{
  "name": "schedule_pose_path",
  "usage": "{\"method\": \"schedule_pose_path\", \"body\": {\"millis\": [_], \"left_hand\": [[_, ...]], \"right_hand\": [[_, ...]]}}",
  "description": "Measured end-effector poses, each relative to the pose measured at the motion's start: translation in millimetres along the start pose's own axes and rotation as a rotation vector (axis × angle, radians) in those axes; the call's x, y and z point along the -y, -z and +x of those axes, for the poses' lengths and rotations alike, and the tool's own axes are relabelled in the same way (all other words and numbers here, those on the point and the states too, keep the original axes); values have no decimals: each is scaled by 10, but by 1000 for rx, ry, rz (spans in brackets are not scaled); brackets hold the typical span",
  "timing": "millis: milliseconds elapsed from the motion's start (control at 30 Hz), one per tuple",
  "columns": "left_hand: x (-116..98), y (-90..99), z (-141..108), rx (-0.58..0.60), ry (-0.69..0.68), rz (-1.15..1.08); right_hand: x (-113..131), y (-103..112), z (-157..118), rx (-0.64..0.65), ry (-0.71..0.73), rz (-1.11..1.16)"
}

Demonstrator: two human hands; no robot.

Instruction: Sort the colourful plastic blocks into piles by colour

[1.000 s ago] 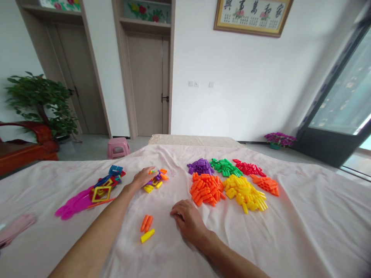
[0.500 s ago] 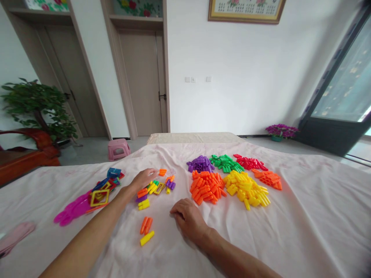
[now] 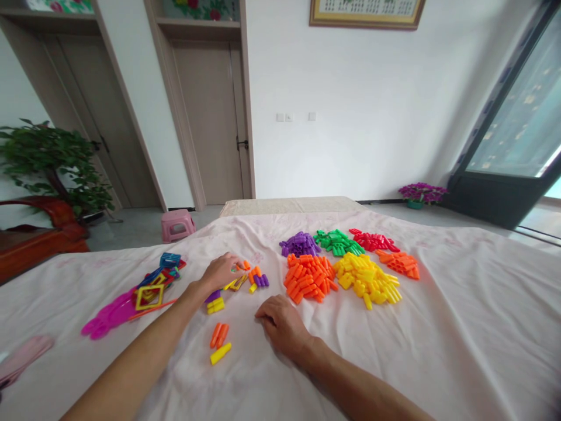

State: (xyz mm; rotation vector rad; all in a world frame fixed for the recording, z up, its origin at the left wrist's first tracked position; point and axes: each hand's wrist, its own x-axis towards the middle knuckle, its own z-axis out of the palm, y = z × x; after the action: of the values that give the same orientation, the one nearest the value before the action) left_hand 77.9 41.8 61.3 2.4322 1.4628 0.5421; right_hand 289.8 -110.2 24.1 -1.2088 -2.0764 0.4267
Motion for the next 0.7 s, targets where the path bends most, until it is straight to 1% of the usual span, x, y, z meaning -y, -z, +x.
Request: {"method": "schedule_pose_path", "body": {"millis": [67, 167, 233, 367, 500, 600, 700], "left_hand": [[-67, 16, -123, -49, -7, 178], [-210, -18, -242, -65, -38, 457], [-295, -52, -259, -45, -23, 527], [-364, -96, -225, -28, 35, 539], [-362, -90, -261, -38, 21, 518], [-341, -18, -316, -66, 9, 503], [-230, 138, -346, -107, 35, 412]], "right_hand": [[-5, -9, 2, -5, 3, -2], [-6, -16, -1, -12, 14, 1], [-4, -13, -4, -11, 18, 3], [3, -1, -14, -8, 15, 0], [3, 1, -18, -4, 25, -5], [0, 0, -14, -7, 23, -5], [-4, 1, -11, -8, 22, -6]]}}
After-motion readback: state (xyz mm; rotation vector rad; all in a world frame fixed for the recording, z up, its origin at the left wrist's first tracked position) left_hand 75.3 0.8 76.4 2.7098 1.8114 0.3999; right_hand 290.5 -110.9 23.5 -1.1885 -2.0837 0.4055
